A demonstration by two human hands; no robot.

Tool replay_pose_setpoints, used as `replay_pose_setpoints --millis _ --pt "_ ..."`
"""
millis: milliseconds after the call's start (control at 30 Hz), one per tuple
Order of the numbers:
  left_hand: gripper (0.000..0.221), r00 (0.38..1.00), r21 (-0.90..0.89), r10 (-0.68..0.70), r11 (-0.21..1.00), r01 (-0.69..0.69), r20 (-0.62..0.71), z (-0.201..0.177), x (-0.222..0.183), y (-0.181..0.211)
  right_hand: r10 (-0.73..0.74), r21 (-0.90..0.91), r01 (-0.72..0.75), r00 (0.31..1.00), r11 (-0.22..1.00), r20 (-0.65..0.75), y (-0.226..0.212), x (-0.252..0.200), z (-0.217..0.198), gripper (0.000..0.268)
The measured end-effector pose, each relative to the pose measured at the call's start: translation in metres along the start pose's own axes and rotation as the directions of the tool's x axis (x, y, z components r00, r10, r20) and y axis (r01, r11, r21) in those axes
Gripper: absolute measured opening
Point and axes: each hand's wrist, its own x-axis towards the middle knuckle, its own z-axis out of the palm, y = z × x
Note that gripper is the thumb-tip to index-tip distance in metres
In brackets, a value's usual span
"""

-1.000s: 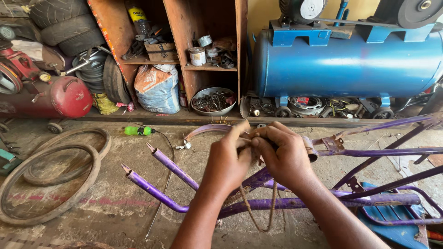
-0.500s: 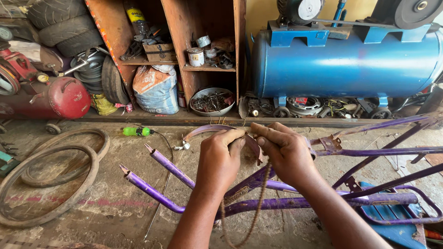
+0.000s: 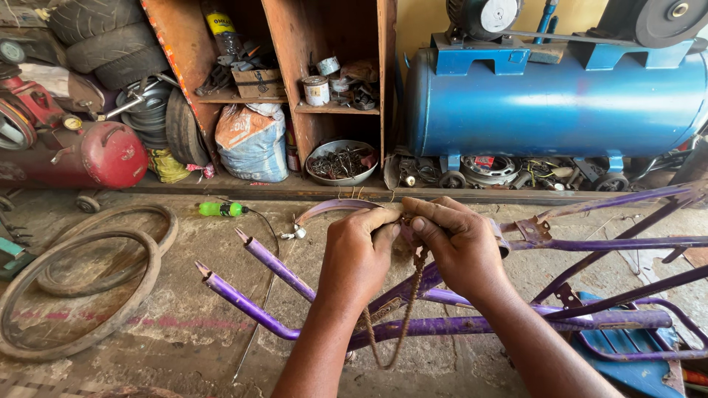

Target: The person handles a bicycle chain, using pliers to manipulate a link and then coiling it by hand before placing it on the ground near a bicycle frame.

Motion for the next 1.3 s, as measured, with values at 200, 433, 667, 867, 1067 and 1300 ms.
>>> replay_pose_setpoints --millis 200,433,667,867,1067,1300 --pt "0.016 0.999 0.018 -0.011 1.0 0.01 0.049 0.003 0.001 -0.001 0.059 -0.158 -0.064 0.997 0.985 -0.041 -0.004 0.001 -0.002 0.031" --pt "0.014 0.994 -0.073 -0.099 0.992 0.103 0.055 0.005 0.0 -0.006 0.327 0.4 -0.414 0.906 0.818 0.268 0.016 0.006 -0.01 0.026" --pt "0.014 0.994 -0.068 -0.106 0.992 0.109 0.042 0.01 0.003 -0.001 0.362 0.306 -0.365 0.93 0.879 0.068 0.021 0.003 0.008 0.025" --pt "0.013 0.99 -0.108 -0.136 0.985 0.138 0.02 0.013 0.002 0.004 0.611 0.748 -0.586 0.726 0.311 0.315 0.018 0.005 0.014 0.038" --pt "0.013 0.989 -0.111 -0.13 0.984 0.137 0.067 0.024 -0.002 0.002 0.732 0.693 -0.586 0.67 0.42 0.122 0.038 0.007 0.004 0.032" --pt "0.012 0.989 -0.105 -0.139 0.984 0.144 0.053 0.03 0.002 -0.001 0.364 0.857 -0.129 0.929 0.499 -0.072 0.126 0.018 -0.098 0.03"
